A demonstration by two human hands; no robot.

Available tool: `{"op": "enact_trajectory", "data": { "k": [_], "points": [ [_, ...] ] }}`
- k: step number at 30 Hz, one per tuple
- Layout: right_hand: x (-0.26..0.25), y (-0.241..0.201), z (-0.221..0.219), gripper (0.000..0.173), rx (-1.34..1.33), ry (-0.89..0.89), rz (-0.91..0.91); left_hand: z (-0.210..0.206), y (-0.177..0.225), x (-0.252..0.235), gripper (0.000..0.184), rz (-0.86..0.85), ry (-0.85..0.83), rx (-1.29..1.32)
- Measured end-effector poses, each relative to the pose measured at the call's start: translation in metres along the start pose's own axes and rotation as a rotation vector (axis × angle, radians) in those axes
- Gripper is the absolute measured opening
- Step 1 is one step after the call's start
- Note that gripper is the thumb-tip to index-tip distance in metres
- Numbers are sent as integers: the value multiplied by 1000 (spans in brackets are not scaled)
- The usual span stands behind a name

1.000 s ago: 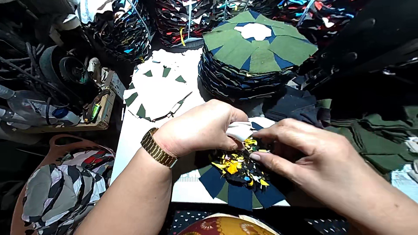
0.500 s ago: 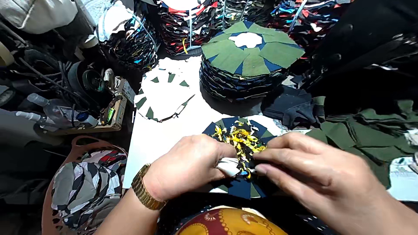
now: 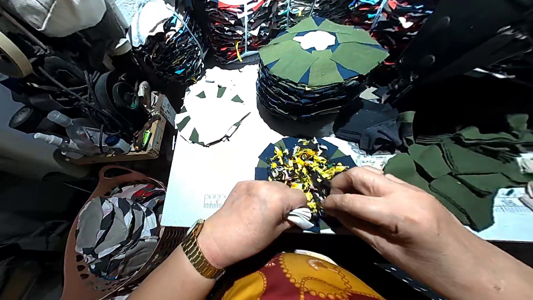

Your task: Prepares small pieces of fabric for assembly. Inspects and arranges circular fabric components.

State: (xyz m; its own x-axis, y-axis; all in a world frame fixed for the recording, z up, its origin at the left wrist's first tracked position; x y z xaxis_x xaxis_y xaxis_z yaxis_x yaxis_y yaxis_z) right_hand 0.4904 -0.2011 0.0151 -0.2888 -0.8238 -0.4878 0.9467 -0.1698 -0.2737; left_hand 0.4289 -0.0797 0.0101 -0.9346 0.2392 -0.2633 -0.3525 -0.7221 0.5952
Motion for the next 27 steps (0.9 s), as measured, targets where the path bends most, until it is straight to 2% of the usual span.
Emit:
{"op": "enact_trajectory", "data": {
  "k": [6,11,17,23,27],
  "points": [
    [11,7,-13,18,-56,-70,-27,0,-4,12,7,17,22,30],
    [6,11,1,17,-158,-19,-111,7,-8,17,10,44,96,23],
    [10,8,-17,17,-67,-40,-107,4,-12,20,8,59,90,-14],
    [-2,1,-1,22,-56,14,-122,15,-14,25,9,56,142,-14],
    [-11,-6,-18,24,32,16,-70,15,-16,24,6,79,176,-26]
  ]
}}
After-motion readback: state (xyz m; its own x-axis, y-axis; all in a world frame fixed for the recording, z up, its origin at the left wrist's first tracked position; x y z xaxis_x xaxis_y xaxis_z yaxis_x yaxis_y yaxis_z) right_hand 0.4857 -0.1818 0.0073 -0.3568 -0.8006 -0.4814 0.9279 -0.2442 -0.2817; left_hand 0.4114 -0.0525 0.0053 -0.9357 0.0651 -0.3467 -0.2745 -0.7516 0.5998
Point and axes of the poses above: each hand's wrist, its own x-axis away from the middle knuckle, its own z-axis out of the back of the hand, y = z × x, the point moved 9 cm from there along -x, towards the middle knuckle, and after that the axes turned 8 degrees about x, right-handed, at the moved point
